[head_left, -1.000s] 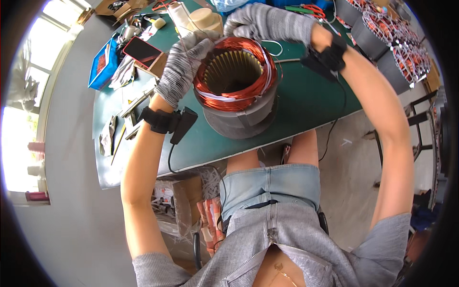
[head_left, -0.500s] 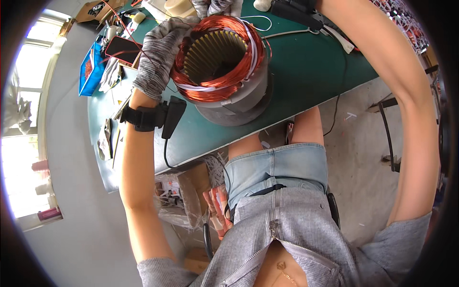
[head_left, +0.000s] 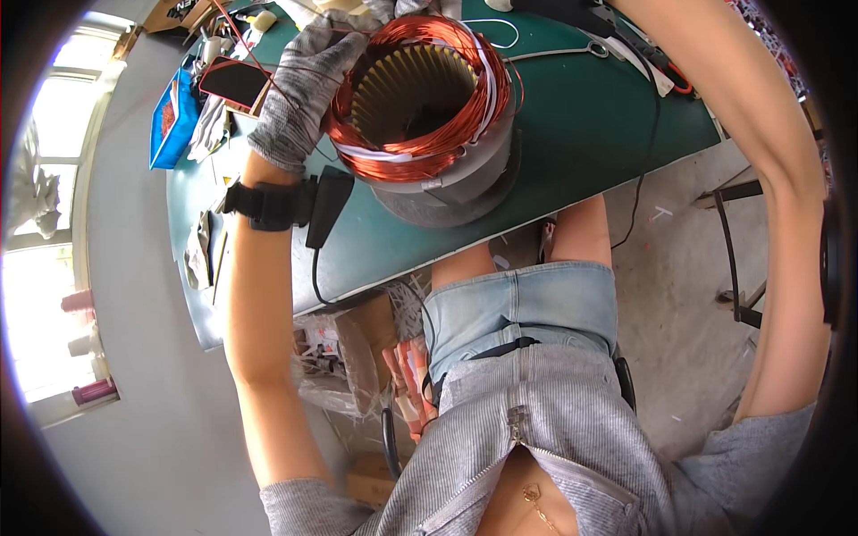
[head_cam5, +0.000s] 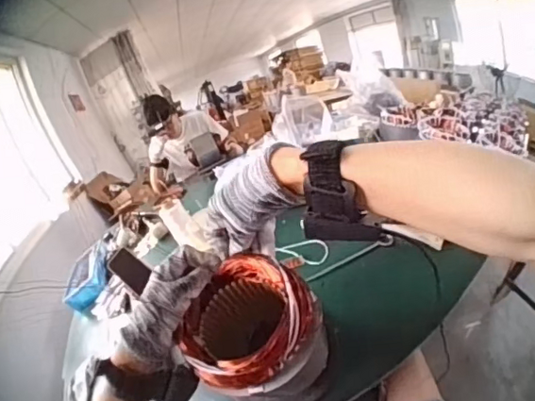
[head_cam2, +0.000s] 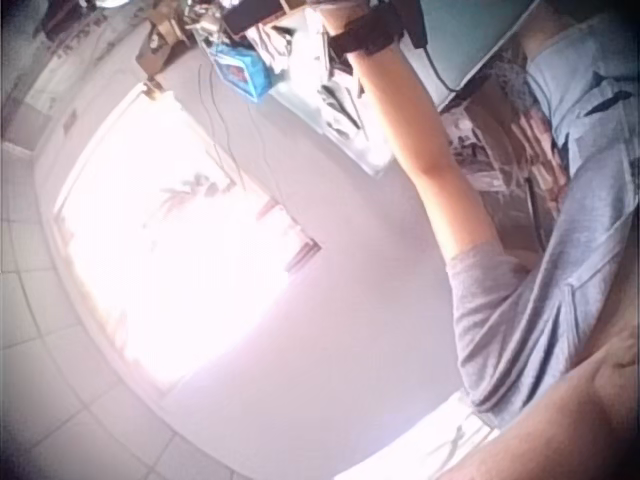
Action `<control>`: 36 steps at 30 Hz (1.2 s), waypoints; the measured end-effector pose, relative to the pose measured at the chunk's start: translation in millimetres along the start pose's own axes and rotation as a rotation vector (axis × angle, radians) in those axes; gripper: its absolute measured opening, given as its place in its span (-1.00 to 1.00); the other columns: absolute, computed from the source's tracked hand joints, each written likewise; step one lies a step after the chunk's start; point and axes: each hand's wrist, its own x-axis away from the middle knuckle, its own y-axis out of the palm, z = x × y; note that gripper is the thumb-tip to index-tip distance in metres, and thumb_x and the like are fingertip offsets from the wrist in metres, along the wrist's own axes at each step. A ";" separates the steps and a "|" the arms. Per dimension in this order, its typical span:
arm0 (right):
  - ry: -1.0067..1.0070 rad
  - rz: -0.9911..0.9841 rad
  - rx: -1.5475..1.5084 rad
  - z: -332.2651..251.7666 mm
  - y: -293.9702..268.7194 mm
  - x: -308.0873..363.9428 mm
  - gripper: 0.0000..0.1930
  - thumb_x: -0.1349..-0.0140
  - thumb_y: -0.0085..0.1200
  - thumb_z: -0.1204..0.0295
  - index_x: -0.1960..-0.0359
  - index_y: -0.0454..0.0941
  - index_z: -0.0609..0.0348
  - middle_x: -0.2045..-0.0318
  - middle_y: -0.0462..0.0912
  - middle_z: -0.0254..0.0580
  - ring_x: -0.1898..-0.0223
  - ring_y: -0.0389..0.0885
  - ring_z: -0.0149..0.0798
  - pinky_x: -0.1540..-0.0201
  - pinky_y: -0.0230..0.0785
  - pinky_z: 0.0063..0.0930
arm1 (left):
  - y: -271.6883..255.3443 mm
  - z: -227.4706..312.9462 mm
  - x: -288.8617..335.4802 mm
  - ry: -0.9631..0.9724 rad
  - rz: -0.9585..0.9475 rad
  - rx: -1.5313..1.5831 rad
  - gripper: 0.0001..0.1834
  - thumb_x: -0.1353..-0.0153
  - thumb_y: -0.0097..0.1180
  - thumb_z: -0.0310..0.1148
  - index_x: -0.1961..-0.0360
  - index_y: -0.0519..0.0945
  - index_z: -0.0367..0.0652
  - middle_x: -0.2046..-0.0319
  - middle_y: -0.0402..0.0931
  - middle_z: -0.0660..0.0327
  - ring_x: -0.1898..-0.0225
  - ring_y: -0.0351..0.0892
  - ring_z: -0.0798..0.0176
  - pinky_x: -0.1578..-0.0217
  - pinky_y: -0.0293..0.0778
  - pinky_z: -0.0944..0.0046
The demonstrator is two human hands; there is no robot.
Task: Manually winding and positioning copper wire coils into a motor stator.
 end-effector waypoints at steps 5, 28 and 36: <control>0.010 -0.013 0.021 -7.4 2.3 -1.5 -0.92 -0.13 0.00 0.53 0.43 0.56 0.19 0.64 0.50 -0.28 0.62 0.40 -0.44 0.53 0.28 -0.51 | -3.4 4.7 -8.5 0.052 -0.093 -0.015 -0.70 -0.26 0.05 -0.35 0.02 0.50 -0.23 0.19 0.55 0.23 0.14 0.52 0.38 0.07 0.43 0.39; -0.080 0.216 0.100 -1.9 6.2 -2.3 -0.94 -0.07 0.06 0.50 0.46 0.56 0.21 0.61 0.54 -0.17 0.57 0.46 -0.38 0.46 0.32 -0.46 | -12.7 30.2 0.7 0.087 0.009 -0.203 -0.73 -0.26 0.01 -0.41 0.03 0.53 -0.23 0.28 0.55 0.27 0.25 0.51 0.44 0.19 0.46 0.45; -0.135 0.133 0.149 -1.9 22.1 -51.7 -0.81 0.02 0.15 0.41 0.38 0.60 0.24 0.51 0.60 0.01 0.47 0.56 -0.14 0.35 0.38 -0.31 | -29.5 28.4 -15.0 0.016 -0.121 -0.606 -0.78 -0.21 0.08 -0.47 0.10 0.58 -0.22 0.38 0.61 0.20 0.36 0.56 0.38 0.28 0.52 0.37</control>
